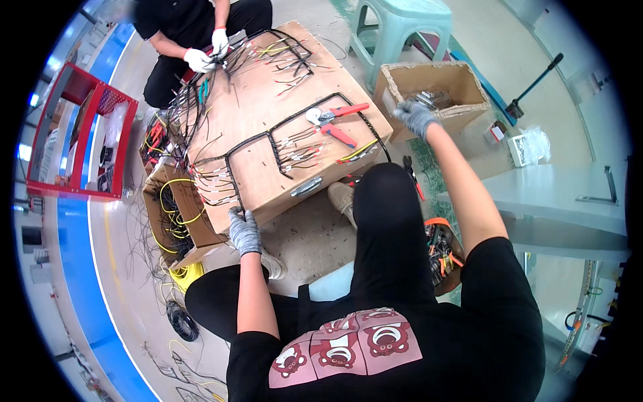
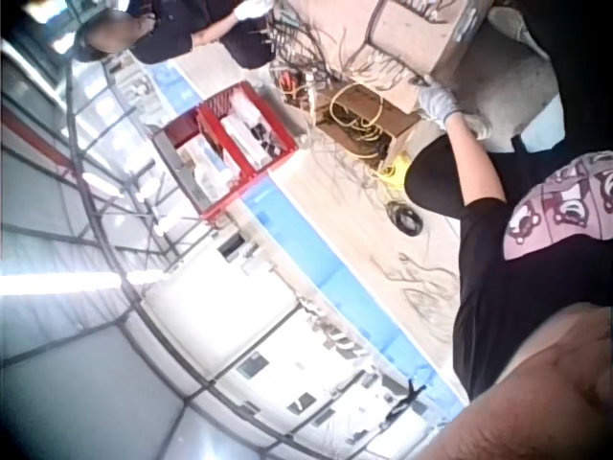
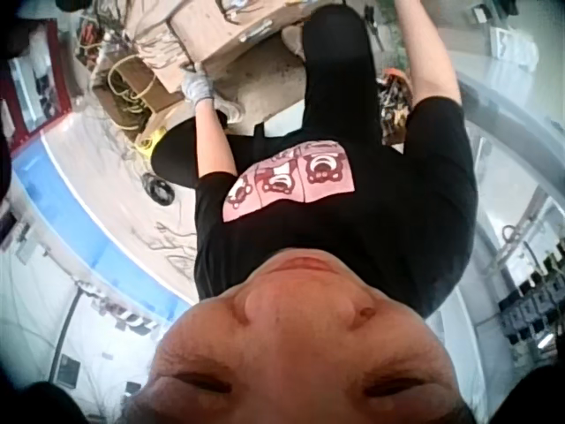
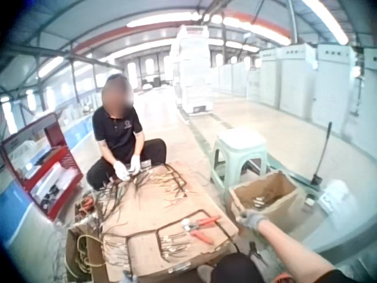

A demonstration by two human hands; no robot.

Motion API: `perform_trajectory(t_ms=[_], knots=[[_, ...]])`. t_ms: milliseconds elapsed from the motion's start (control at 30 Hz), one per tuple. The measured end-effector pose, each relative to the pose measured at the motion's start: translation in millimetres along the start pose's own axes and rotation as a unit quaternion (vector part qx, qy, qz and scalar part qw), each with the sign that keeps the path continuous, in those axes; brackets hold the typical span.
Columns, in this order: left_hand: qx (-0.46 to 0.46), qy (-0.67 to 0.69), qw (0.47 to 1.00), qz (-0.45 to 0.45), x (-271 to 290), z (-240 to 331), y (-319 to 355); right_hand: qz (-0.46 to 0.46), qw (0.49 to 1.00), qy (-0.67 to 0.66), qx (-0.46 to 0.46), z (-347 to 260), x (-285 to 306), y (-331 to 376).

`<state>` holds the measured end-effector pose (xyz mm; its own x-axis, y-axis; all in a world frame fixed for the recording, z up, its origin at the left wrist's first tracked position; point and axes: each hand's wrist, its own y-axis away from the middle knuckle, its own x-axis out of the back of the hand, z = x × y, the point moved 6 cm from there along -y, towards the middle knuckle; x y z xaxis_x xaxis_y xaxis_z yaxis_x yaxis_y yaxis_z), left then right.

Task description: The person strips insulation from multiple black wires using red-handled wire strippers and places the stripped ends on a cardboard work surface. A coworker across the table also strips wires. The person occasionally reaches for new wires from a nearby box.

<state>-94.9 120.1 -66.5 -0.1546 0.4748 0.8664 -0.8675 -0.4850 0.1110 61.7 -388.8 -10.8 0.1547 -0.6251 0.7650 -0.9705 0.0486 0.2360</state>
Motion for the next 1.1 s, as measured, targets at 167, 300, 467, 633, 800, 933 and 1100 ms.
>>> perform_trajectory(t_ms=[167, 300, 467, 633, 800, 933, 1100], knots=[[-0.026, -0.019, 0.998, -0.062, -19, -6, -14, -0.034, 0.994, -0.103, 0.014, 63, -105, 28], [-0.051, 0.019, 0.996, -0.071, -15, 7, -17, -0.034, 0.951, -0.299, -0.075, 46, -119, 23], [-0.109, -0.009, 0.993, -0.054, -36, 52, -18, 0.009, 0.908, -0.402, -0.121, 82, -91, 1], [-0.075, 0.034, 0.992, -0.095, -44, 72, -14, 0.019, 0.947, -0.309, -0.091, 89, -74, 7], [-0.088, 0.024, 0.988, -0.125, -44, 25, -11, 0.106, 0.859, -0.477, -0.154, 160, -81, 45], [-0.123, 0.142, 0.973, -0.131, -40, -6, 5, 0.147, 0.844, -0.45, -0.253, 218, -108, 120], [-0.123, 0.086, 0.979, -0.137, -32, 1, 29, 0.135, 0.875, -0.336, -0.321, 312, -171, 248]])
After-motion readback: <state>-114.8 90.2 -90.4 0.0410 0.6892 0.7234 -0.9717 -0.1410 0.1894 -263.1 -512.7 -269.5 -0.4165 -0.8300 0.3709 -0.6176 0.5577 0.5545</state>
